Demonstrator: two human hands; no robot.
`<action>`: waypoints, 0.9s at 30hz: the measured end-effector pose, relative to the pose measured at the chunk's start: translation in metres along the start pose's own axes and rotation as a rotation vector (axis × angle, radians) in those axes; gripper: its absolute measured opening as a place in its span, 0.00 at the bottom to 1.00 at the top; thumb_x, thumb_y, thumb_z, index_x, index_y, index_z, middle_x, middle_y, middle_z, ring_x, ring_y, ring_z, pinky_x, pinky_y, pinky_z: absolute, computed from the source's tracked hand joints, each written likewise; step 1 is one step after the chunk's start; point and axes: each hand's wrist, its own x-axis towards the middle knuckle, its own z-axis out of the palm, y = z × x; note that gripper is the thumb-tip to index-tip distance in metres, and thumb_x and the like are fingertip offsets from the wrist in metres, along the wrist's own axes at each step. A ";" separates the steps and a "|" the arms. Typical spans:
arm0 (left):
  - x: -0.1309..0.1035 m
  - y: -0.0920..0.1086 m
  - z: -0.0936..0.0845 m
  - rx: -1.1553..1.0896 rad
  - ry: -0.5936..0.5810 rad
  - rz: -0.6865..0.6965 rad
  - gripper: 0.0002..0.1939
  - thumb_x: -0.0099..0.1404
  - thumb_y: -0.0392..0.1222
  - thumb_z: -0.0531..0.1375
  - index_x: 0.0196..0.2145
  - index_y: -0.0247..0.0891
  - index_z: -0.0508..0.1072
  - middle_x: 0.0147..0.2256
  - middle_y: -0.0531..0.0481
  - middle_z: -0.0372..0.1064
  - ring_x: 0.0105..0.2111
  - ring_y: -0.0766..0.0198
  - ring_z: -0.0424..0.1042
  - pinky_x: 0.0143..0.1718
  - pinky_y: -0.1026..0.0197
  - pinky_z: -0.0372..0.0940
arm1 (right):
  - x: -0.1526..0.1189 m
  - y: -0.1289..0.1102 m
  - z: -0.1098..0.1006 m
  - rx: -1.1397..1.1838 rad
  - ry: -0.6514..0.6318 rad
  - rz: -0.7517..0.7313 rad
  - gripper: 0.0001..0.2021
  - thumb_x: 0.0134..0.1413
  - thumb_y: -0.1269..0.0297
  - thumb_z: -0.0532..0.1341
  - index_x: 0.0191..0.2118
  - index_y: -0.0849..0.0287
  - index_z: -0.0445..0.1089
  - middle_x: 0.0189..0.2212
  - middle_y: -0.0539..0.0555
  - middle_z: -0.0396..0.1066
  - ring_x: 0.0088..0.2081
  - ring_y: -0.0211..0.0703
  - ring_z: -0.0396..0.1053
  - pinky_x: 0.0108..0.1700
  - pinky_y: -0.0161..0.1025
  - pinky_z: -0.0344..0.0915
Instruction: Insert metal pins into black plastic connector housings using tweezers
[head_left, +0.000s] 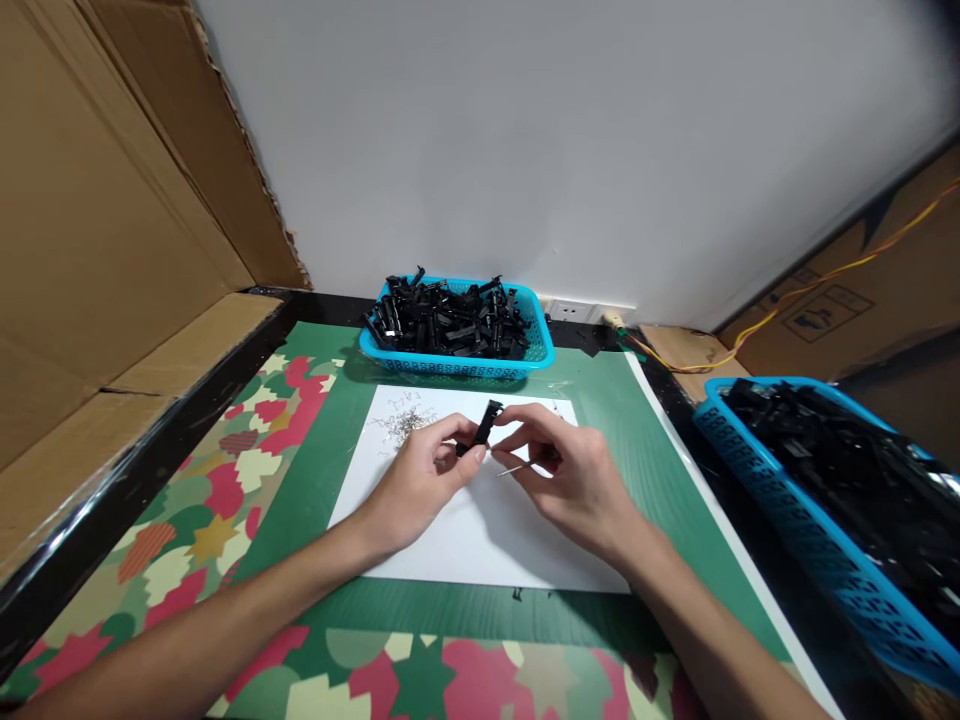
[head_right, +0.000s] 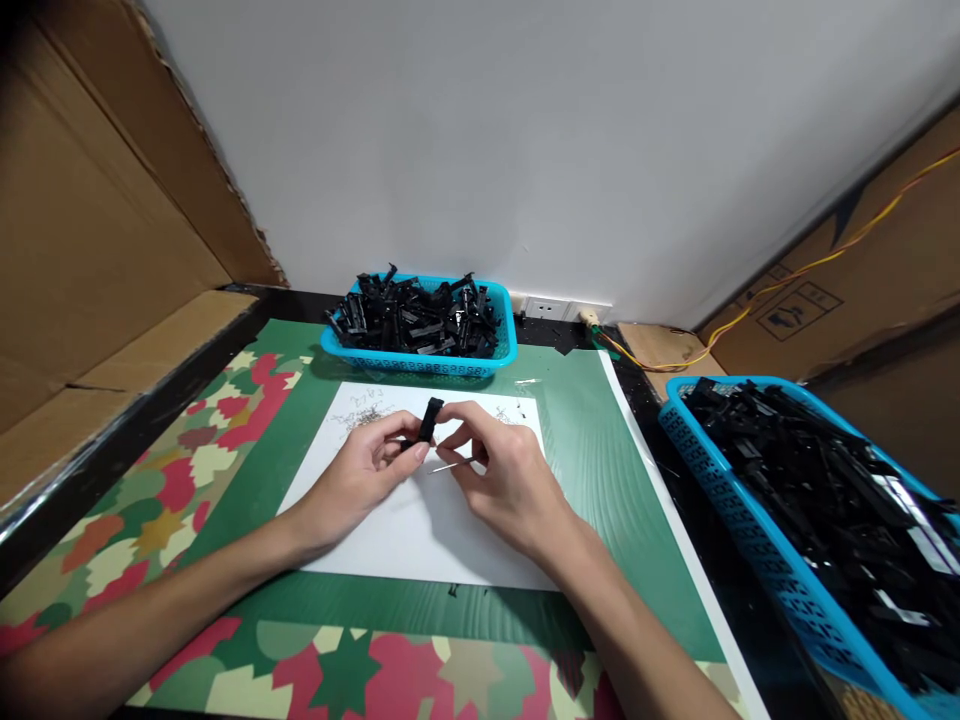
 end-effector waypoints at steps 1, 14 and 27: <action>-0.001 0.001 0.001 0.041 0.005 0.014 0.13 0.74 0.50 0.62 0.45 0.37 0.75 0.39 0.50 0.71 0.34 0.66 0.67 0.35 0.63 0.61 | 0.000 -0.001 0.001 0.002 -0.007 -0.001 0.14 0.64 0.72 0.64 0.53 0.54 0.72 0.35 0.51 0.82 0.26 0.37 0.70 0.28 0.36 0.62; -0.004 0.005 0.002 0.053 0.015 0.015 0.15 0.77 0.53 0.58 0.46 0.38 0.73 0.39 0.50 0.69 0.36 0.63 0.65 0.36 0.62 0.60 | 0.007 -0.002 0.000 0.177 -0.044 0.130 0.07 0.65 0.62 0.66 0.37 0.58 0.80 0.29 0.51 0.77 0.25 0.36 0.61 0.27 0.37 0.57; -0.005 0.004 0.003 -0.141 0.019 -0.096 0.25 0.76 0.63 0.55 0.52 0.38 0.75 0.33 0.52 0.63 0.26 0.69 0.56 0.25 0.66 0.50 | 0.002 -0.005 0.009 0.047 0.112 -0.043 0.05 0.65 0.65 0.65 0.38 0.57 0.80 0.27 0.51 0.74 0.26 0.38 0.66 0.27 0.36 0.60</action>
